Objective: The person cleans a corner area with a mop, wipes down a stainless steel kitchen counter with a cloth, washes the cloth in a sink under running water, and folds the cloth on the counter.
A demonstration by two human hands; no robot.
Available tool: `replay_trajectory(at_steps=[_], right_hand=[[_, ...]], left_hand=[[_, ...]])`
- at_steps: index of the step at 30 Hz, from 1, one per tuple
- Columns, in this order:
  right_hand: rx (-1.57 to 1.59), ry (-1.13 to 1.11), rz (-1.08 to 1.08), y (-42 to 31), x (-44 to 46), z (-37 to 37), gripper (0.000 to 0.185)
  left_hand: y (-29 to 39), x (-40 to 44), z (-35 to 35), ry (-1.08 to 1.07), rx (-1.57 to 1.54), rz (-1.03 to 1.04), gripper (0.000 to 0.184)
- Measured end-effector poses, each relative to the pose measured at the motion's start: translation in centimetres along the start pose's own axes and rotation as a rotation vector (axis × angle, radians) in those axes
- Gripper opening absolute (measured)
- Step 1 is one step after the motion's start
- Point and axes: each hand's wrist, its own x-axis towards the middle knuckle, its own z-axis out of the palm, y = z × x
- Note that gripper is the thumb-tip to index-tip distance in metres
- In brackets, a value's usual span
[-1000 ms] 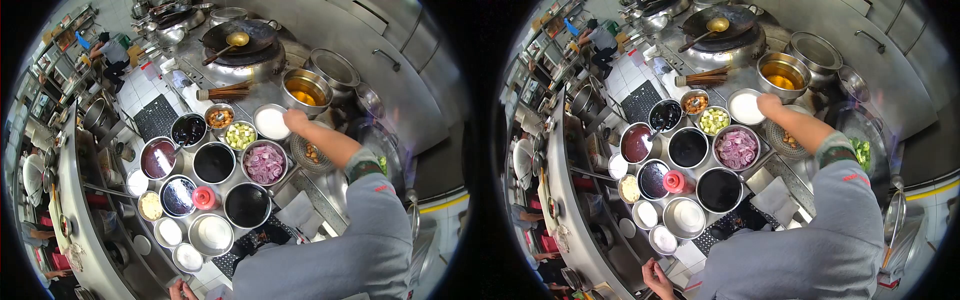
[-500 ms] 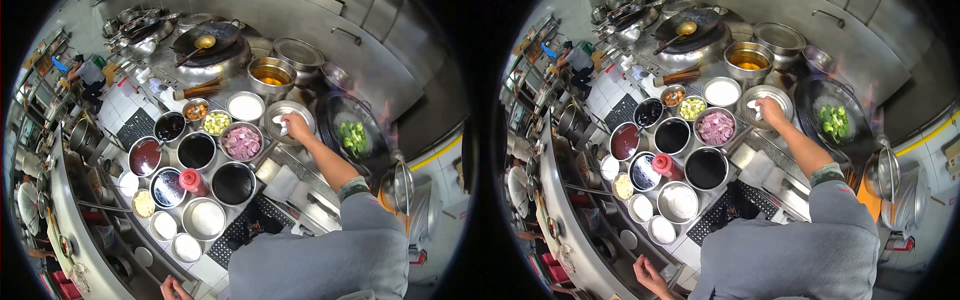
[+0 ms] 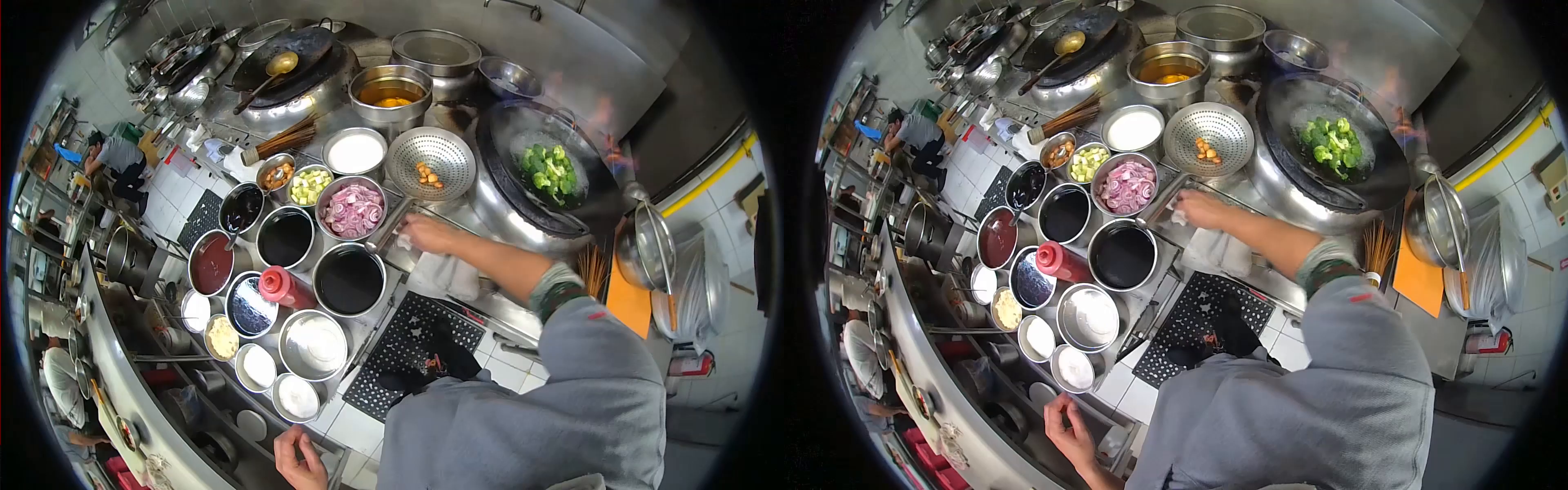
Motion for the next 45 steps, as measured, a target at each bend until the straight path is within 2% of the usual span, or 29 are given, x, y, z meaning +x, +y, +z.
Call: replay_trajectory(at_steps=[1, 2, 5, 9, 10, 13, 15, 17, 19, 20, 23, 24, 25, 27, 28, 29, 31, 34, 37, 38, 41, 42, 45], right_hand=[[-0.036, -0.052, -0.161, 0.6, -0.9, -0.5, 0.025], [-0.03, -0.174, -0.122, 1.0, -1.9, -1.4, 0.026], [-0.03, -0.272, -0.017, 1.8, -1.2, -1.6, 0.025], [0.164, -0.117, -0.231, -1.9, 1.1, 2.3, 0.022], [0.333, -0.243, -0.023, -3.5, 0.6, 0.1, 0.023], [0.324, -0.488, -0.035, 1.4, 0.7, -2.9, 0.024], [0.453, -0.3, 0.112, 3.0, 1.6, -0.1, 0.021], [0.402, -0.169, 0.02, 3.5, 1.6, 1.3, 0.023], [0.19, -0.093, -0.329, 0.6, 1.4, 1.9, 0.024], [0.319, -0.244, -0.431, 0.1, 1.0, 1.4, 0.021], [0.369, -0.426, -0.092, 3.8, 0.4, 1.8, 0.02], [0.306, -0.445, 0.042, 3.3, 1.0, -1.5, 0.019], [0.085, -0.275, -0.235, 4.5, 1.6, -1.1, 0.017], [0.119, -0.337, -0.201, 1.4, 2.5, -0.8, 0.016], [0.277, -0.24, -0.268, 0.6, 2.4, 0.8, 0.019], [0.237, -0.361, -0.31, -0.5, 2.5, 1.4, 0.022], [0.106, -0.548, -0.306, 2.0, 2.7, 2.2, 0.025], [-0.049, -0.655, -0.073, 4.0, 2.3, -4.7, 0.026], [0.145, -0.18, -0.108, 2.6, 1.8, -0.9, 0.024], [0.115, -0.054, -0.222, 1.7, 2.0, 0.5, 0.021], [0.33, -0.344, -0.402, 2.4, 0.8, 2.0, 0.016], [0.23, -0.361, -0.389, 3.8, 0.6, 1.0, 0.016], [0.198, -0.198, -0.098, 3.0, 1.5, -1.0, 0.02]], left_hand=[[0.3, -0.3, 0.2, 0.01, 0.011, 0.003, 0.013], [0.4, -0.6, 0.4, 0.021, 0.011, -0.04, 0.013], [0.9, -1.2, 1.6, 0.032, 0.02, -0.114, 0.013], [4.7, -0.7, 4.3, -0.095, -0.007, -0.096, 0.01], [6.0, -0.5, 4.5, -0.111, 0.006, -0.091, 0.01], [7.4, -1.9, 4.6, -0.03, 0.04, -0.126, 0.01], [6.9, -4.1, 4.9, 0.066, 0.076, -0.193, 0.01], [7.1, -5.1, 5.7, 0.079, 0.094, -0.218, 0.01], [8.3, -5.5, 6.2, 0.055, 0.099, -0.257, 0.011], [8.4, -5.9, 6.3, 0.051, 0.098, -0.276, 0.011], [8.1, -7.2, 7.0, 0.049, 0.103, -0.322, 0.012], [7.9, -7.5, 7.1, 0.058, 0.119, -0.329, 0.012], [7.9, -7.6, 7.1, 0.064, 0.137, -0.331, 0.012], [8.3, -6.8, 7.4, 0.061, 0.105, -0.276, 0.013], [8.6, -6.3, 7.7, 0.057, 0.088, -0.25, 0.014], [8.9, -5.8, 7.8, 0.054, 0.074, -0.239, 0.014], [9.6, -5.5, 7.3, 0.045, 0.055, -0.23, 0.014], [7.8, -7.4, 7.0, 0.15, 0.043, -0.287, 0.014], [7.2, -7.7, 7.2, 0.106, 0.116, -0.313, 0.014], [7.4, -7.4, 7.5, 0.094, 0.09, -0.306, 0.013], [7.8, -7.2, 7.5, 0.065, 0.076, -0.285, 0.012], [7.4, -7.7, 7.5, 0.078, 0.089, -0.27, 0.012], [6.8, -8.4, 7.7, 0.088, 0.093, -0.314, 0.013]])
